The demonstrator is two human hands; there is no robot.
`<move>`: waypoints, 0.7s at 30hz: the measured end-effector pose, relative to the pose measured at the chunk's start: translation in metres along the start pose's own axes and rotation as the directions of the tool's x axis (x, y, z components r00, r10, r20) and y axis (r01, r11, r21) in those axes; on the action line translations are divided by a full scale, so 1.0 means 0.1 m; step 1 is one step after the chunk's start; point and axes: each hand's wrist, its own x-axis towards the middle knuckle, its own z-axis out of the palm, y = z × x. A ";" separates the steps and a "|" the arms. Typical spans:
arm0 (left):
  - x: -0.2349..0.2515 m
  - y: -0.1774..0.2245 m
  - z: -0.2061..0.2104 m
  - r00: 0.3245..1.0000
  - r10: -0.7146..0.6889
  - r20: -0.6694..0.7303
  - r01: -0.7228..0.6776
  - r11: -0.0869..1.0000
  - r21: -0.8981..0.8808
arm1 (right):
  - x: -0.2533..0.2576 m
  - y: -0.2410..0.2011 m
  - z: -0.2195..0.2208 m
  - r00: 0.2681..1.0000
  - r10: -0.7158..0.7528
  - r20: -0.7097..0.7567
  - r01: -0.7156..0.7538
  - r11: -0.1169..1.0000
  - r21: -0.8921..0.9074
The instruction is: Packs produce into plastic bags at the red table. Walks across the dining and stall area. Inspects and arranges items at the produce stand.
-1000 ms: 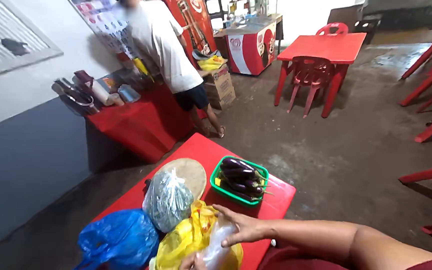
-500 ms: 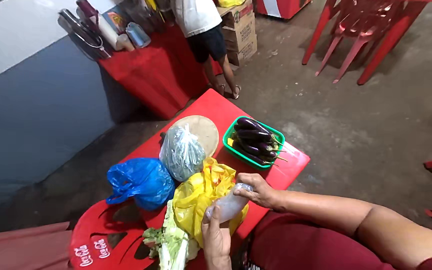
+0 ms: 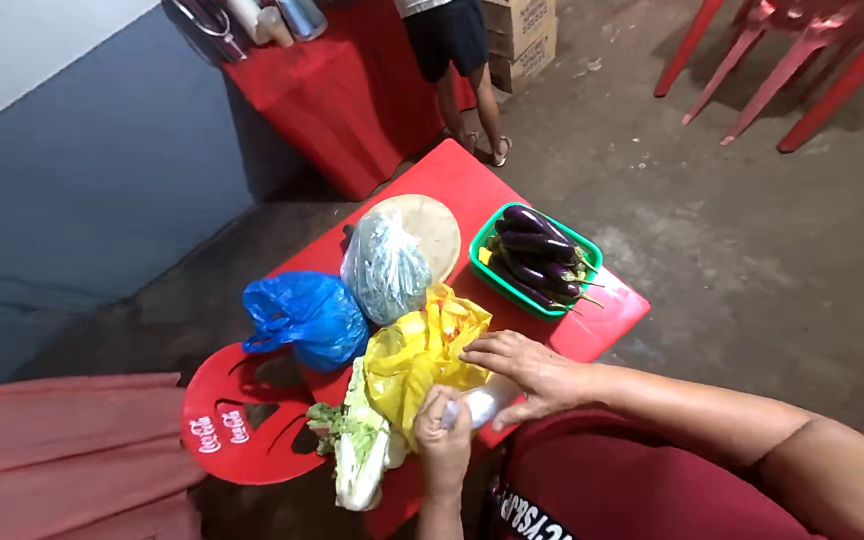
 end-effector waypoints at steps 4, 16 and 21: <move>0.11 0.09 -0.02 0.958 0.183 0.220 -0.146 0.974 -0.174 | 0.10 0.02 -0.08 0.885 0.099 0.455 -0.260 0.916 0.306; 0.02 0.02 0.25 0.884 -0.467 -0.037 0.346 0.705 -0.619 | 0.13 -0.02 0.09 0.853 0.265 0.450 -0.395 0.891 0.224; 0.05 -0.01 0.25 0.855 -0.509 -0.098 0.224 0.535 -0.815 | 0.11 0.04 0.11 0.858 0.260 0.443 -0.411 0.865 0.288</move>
